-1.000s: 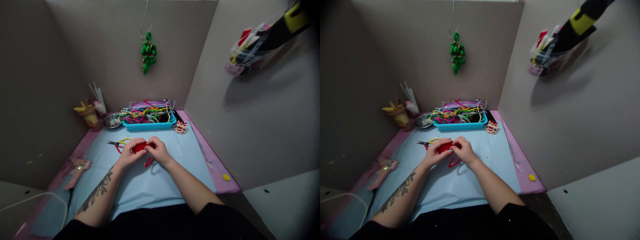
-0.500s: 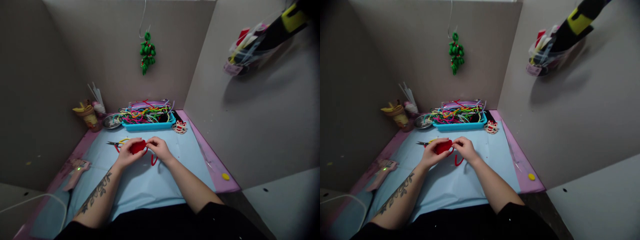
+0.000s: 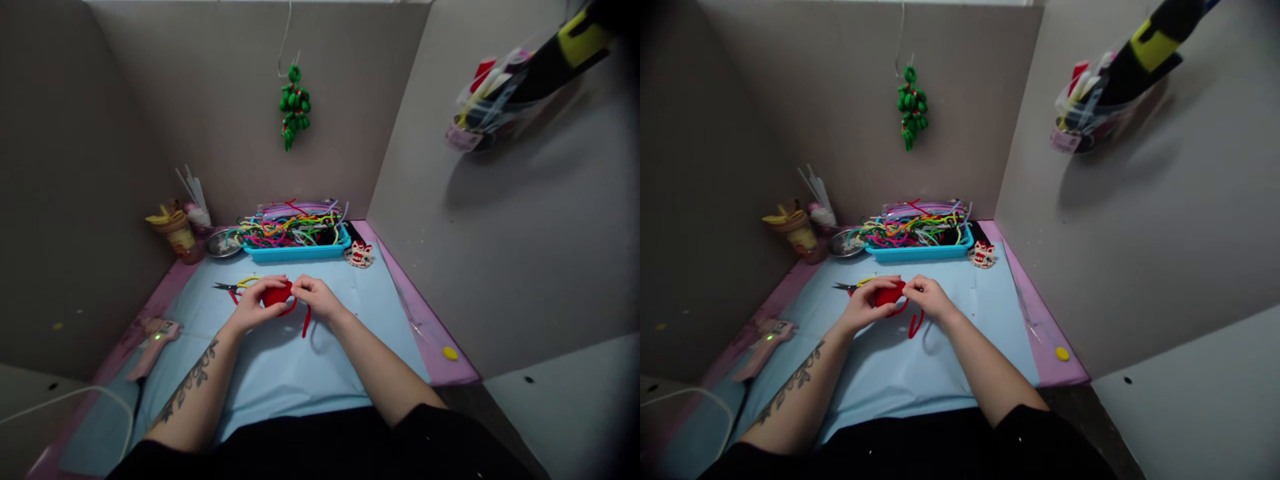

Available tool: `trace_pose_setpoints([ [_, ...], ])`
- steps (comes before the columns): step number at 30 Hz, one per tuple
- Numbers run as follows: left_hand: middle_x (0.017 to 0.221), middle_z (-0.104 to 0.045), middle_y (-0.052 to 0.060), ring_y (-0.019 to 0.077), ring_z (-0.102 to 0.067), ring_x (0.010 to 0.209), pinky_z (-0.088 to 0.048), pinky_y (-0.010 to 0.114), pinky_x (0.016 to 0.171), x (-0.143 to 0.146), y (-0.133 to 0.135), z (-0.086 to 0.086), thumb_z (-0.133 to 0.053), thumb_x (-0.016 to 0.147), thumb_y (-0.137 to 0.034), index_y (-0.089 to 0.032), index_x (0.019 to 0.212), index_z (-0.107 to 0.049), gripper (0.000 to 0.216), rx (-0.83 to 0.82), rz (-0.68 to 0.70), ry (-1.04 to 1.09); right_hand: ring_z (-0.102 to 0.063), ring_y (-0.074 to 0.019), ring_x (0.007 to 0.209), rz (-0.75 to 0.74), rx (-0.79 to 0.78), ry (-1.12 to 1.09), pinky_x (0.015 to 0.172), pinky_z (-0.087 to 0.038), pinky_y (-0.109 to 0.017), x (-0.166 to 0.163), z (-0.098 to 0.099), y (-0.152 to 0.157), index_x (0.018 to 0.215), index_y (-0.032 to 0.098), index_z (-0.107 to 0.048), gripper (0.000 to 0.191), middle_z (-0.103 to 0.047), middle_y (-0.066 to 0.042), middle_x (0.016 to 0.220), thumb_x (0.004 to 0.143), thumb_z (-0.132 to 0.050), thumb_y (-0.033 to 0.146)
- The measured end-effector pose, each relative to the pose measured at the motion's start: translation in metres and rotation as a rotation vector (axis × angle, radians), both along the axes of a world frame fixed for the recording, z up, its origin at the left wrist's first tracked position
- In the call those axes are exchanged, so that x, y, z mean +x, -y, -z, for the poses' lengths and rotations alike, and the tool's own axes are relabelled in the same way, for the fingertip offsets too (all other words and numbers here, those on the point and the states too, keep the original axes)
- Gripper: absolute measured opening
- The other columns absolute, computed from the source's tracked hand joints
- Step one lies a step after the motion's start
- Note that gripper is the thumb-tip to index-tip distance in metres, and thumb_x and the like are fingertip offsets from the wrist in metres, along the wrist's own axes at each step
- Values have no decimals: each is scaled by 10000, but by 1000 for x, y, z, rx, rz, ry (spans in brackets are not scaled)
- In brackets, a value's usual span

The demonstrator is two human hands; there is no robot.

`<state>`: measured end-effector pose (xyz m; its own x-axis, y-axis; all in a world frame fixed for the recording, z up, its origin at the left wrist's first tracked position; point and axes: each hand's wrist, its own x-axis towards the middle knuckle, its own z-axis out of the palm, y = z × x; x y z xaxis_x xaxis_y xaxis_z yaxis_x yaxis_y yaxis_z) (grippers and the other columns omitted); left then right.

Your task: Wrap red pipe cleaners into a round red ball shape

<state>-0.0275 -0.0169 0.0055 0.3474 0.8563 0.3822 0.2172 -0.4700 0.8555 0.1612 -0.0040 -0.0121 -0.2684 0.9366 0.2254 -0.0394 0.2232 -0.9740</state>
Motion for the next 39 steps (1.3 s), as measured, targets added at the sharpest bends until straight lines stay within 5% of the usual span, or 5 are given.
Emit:
trace_pose_setpoints([
  [4,1159,-616,107,259,-558,1107,-437,390,927,2,-4,3,-743,639,-339,-217,1029,-616,428,16,-175,32,-523,-127,653,160,-63,-40,680,-429,-265,-5,6,-1,669,175,-621,219,-570,17,670,712,-643,389],
  [9,701,-612,7,143,-586,640,-457,254,603,14,-5,11,-703,669,-415,-184,860,-556,334,-147,-521,187,-540,-158,690,458,-115,-125,694,-446,-291,-8,17,-7,712,177,-625,236,-599,-8,701,728,-618,413],
  [17,629,-606,-48,61,-474,415,-358,189,445,33,2,9,-760,601,-433,-183,1180,-483,689,-529,-336,471,-524,-200,924,565,135,111,903,-410,-358,-18,16,3,698,204,-649,148,-532,-58,914,763,-613,332],
  [22,524,-520,-94,24,-357,365,-243,154,390,31,0,13,-770,601,-391,-167,1165,-486,669,-520,-340,567,-451,-240,1147,543,158,158,1032,-315,-395,-23,21,5,720,211,-680,100,-503,-94,1166,755,-639,296],
  [39,449,-487,-94,25,-288,350,-176,148,360,29,-1,9,-769,601,-298,-132,1101,-501,590,-576,-317,516,-415,-248,1260,358,-68,-72,1041,-295,-376,-25,29,-1,642,192,-637,270,-464,-98,1339,763,-587,429],
])
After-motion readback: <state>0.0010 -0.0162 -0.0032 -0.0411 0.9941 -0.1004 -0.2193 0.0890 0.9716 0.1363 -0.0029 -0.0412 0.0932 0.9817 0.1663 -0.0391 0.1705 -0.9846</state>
